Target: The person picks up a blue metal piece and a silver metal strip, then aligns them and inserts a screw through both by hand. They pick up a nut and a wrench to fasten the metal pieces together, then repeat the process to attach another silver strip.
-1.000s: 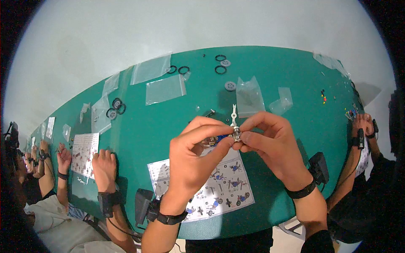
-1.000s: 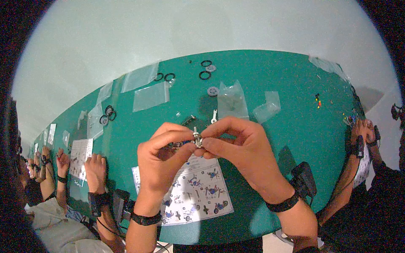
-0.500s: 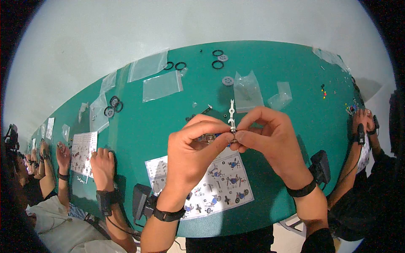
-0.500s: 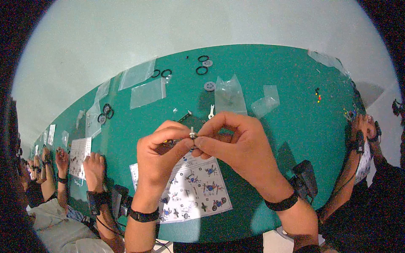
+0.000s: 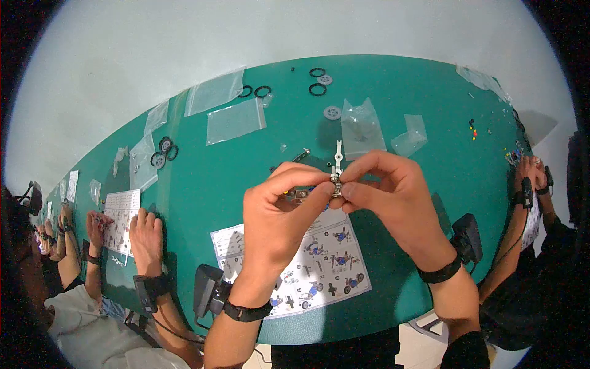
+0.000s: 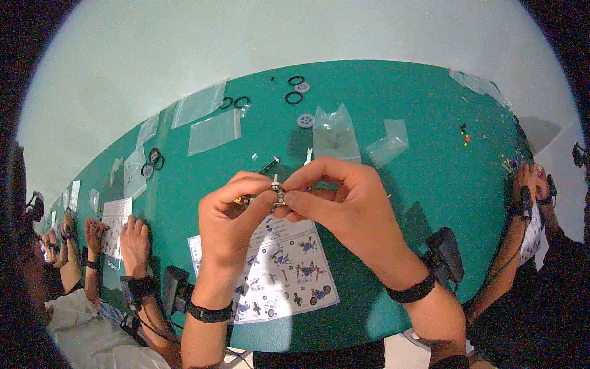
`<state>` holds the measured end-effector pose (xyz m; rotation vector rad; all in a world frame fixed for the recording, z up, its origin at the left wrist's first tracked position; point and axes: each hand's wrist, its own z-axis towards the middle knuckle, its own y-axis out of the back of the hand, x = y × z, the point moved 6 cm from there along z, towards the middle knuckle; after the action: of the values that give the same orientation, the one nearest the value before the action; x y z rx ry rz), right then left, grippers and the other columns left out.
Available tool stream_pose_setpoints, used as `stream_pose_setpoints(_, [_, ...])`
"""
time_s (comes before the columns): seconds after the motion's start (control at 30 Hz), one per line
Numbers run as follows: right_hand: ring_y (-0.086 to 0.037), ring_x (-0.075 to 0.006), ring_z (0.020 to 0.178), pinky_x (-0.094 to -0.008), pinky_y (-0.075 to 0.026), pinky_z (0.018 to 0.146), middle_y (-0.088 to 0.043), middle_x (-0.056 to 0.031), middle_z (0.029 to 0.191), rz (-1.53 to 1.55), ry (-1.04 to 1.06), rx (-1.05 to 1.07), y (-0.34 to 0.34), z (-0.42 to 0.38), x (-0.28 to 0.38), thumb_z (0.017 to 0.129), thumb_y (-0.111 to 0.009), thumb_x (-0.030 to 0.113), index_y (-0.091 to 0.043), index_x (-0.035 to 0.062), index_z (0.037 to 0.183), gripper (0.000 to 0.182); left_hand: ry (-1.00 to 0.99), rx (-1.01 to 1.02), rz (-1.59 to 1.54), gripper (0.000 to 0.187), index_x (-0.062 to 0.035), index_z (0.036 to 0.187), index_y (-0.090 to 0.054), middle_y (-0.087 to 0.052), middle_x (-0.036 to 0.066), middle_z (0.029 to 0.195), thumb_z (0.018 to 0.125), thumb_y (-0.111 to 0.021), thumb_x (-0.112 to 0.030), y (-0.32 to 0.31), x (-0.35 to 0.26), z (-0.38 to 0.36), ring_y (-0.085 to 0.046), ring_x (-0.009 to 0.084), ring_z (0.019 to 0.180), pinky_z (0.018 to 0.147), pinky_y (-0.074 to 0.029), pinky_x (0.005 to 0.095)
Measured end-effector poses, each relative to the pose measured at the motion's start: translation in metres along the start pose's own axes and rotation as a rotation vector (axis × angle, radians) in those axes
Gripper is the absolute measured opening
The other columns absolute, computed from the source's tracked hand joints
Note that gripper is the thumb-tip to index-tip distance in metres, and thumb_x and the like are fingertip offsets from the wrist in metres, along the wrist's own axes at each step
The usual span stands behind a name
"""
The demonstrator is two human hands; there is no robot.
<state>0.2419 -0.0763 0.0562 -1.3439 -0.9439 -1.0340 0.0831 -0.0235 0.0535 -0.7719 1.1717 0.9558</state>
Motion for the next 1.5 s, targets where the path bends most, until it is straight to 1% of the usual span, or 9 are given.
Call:
stream_pose_setpoints(0.17, [-0.074,-0.0199,0.091,-0.0298,-0.063,0.080,-0.072,-0.0126,0.099,-0.012,0.040,-0.003,0.001,0.000,-0.001,0.094,-0.069,-0.002,-0.065,-0.0052,0.103,0.011,0.083,-0.017,-0.014,0.010,-0.0006,0.098,-0.077,-0.070,0.006,0.097,0.089,-0.074,0.003,-0.001,0.001,-0.001,-0.065,0.0108,0.091,0.075,-0.052,0.0255])
stream_pose_setpoints(0.37, [-0.074,-0.0168,0.090,-0.0286,-0.061,0.077,-0.070,-0.0087,0.096,-0.156,0.146,-0.050,-0.004,-0.002,0.003,0.093,-0.068,-0.004,-0.064,-0.0033,0.102,0.010,0.218,-0.029,-0.119,0.008,-0.0006,0.098,-0.077,-0.071,0.004,0.093,0.092,-0.073,-0.003,-0.001,0.022,-0.002,-0.064,0.0091,0.088,0.076,-0.049,0.0243])
stream_pose_setpoints(0.47, [-0.073,-0.0161,0.090,-0.0278,-0.061,0.077,-0.070,-0.0080,0.095,-0.304,0.252,-0.025,-0.004,-0.003,0.005,0.093,-0.069,-0.003,-0.066,-0.0027,0.102,0.010,0.209,-0.044,-0.077,0.008,-0.0006,0.098,-0.078,-0.072,0.002,0.090,0.093,-0.073,-0.004,-0.001,0.018,-0.002,-0.064,0.0083,0.086,0.076,-0.049,0.0237])
stream_pose_setpoints(0.77, [-0.073,-0.0172,0.091,-0.0285,-0.061,0.079,-0.071,-0.0110,0.098,-0.289,0.140,-0.036,-0.001,0.001,0.000,0.093,-0.068,-0.004,-0.065,-0.0037,0.103,0.010,0.305,-0.080,-0.126,0.008,-0.0024,0.098,-0.079,-0.070,0.000,0.086,0.093,-0.074,-0.007,-0.001,0.028,-0.004,-0.060,0.0052,0.079,0.071,-0.046,0.0225])
stream_pose_setpoints(0.97, [-0.072,-0.0168,0.090,-0.0287,-0.061,0.079,-0.070,-0.0100,0.097,-0.311,0.164,-0.021,0.001,0.002,0.001,0.094,-0.068,-0.004,-0.065,-0.0039,0.104,0.011,0.299,-0.079,-0.144,0.008,-0.0028,0.099,-0.079,-0.070,0.000,0.089,0.094,-0.073,-0.007,-0.002,0.026,-0.005,-0.059,0.0057,0.080,0.072,-0.046,0.0228])
stream_pose_setpoints(1.07, [-0.071,-0.0120,0.085,-0.0261,-0.058,0.076,-0.071,-0.0072,0.094,-0.244,0.159,-0.072,0.002,0.002,0.000,0.095,-0.070,0.001,-0.066,-0.0020,0.101,0.008,0.315,-0.068,-0.157,0.009,-0.0027,0.100,-0.079,-0.070,0.000,0.090,0.095,-0.073,-0.007,-0.002,0.026,-0.005,-0.060,0.0060,0.081,0.072,-0.046,0.0231])
stream_pose_setpoints(1.27, [-0.071,-0.0123,0.085,-0.0267,-0.058,0.074,-0.070,-0.0063,0.092,-0.289,0.178,-0.080,0.000,0.002,-0.001,0.095,-0.068,0.000,-0.066,-0.0026,0.100,0.006,0.266,-0.072,-0.162,0.008,-0.0027,0.099,-0.078,-0.070,0.000,0.089,0.094,-0.073,-0.006,-0.002,0.021,-0.005,-0.060,0.0058,0.081,0.072,-0.046,0.0226])
stream_pose_setpoints(1.47, [-0.070,-0.0139,0.080,-0.0280,-0.057,0.070,-0.068,-0.0071,0.087,-0.709,0.413,-0.120,-0.006,-0.003,0.011,0.090,-0.072,0.001,-0.066,-0.0028,0.094,0.008,0.309,-0.084,-0.155,0.005,-0.0026,0.096,-0.075,-0.072,0.002,0.092,0.094,-0.071,-0.005,0.000,0.021,-0.006,-0.065,0.0087,0.084,0.076,-0.051,0.0248])
stream_pose_setpoints(1.5, [-0.070,-0.0139,0.078,-0.0281,-0.057,0.069,-0.067,-0.0074,0.088,-0.694,0.396,-0.128,-0.006,-0.003,0.010,0.090,-0.072,0.002,-0.066,-0.0023,0.093,0.009,0.299,-0.077,-0.151,0.005,-0.0026,0.096,-0.075,-0.072,0.002,0.092,0.095,-0.071,-0.005,0.000,0.021,-0.006,-0.065,0.0085,0.084,0.076,-0.051,0.0252])
